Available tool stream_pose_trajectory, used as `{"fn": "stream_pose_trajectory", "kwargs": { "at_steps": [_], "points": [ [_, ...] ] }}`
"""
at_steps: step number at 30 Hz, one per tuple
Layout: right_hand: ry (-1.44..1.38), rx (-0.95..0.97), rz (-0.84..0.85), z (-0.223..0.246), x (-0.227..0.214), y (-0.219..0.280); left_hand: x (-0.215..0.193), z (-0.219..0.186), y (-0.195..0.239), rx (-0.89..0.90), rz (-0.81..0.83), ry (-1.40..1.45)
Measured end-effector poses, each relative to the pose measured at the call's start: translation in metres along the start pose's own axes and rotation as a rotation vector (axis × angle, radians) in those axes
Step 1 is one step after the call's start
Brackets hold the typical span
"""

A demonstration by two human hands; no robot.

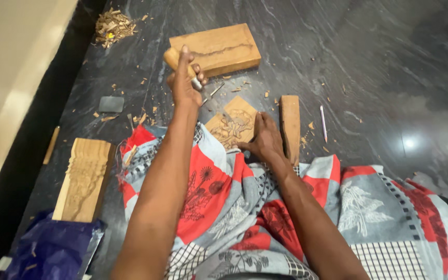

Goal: The person carves a floral design into a rectangular wooden block using a chisel and a wooden mallet. They repeatedly strike the chisel to remove wood shavings and refine the pattern.

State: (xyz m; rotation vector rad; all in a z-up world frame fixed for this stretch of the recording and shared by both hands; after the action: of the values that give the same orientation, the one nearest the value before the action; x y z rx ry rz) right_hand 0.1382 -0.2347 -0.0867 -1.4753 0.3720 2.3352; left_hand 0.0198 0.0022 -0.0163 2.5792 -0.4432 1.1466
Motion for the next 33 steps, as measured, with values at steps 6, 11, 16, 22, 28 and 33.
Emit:
{"fn": "stream_pose_trajectory", "kwargs": {
  "at_steps": [6,11,16,22,28,33],
  "points": [
    [0.009,0.071,-0.073,0.015,-0.004,0.037,0.030,-0.002,0.003,0.075,0.108,-0.071],
    [-0.274,0.225,0.154,-0.012,-0.034,0.042,0.056,0.010,0.006,0.007,0.163,-0.041],
    [0.316,-0.113,-0.176,-0.062,-0.099,0.070,0.094,0.024,0.013,0.023,0.455,-0.217],
    [-0.117,0.495,0.162,-0.089,-0.081,0.076,0.124,0.060,0.021,0.257,0.545,-0.640],
    [0.050,0.355,0.101,-0.071,-0.059,0.053,0.109,0.102,-0.004,-0.085,0.550,-0.419],
    [-0.674,0.692,0.080,-0.087,-0.052,0.049,0.099,0.118,-0.024,-0.178,0.537,-0.394]
  ]
}}
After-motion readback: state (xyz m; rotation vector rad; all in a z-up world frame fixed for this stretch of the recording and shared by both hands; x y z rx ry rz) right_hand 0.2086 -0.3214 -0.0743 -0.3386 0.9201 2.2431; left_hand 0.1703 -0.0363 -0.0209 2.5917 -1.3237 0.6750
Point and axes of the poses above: each hand's wrist, its own y-axis away from the middle knuckle, its own x-axis out of the palm, z = x × y, the point moved 3 cm from there along -y, towards the middle knuckle, and after that the axes turned 8 degrees about z, right-handed, at the moved point
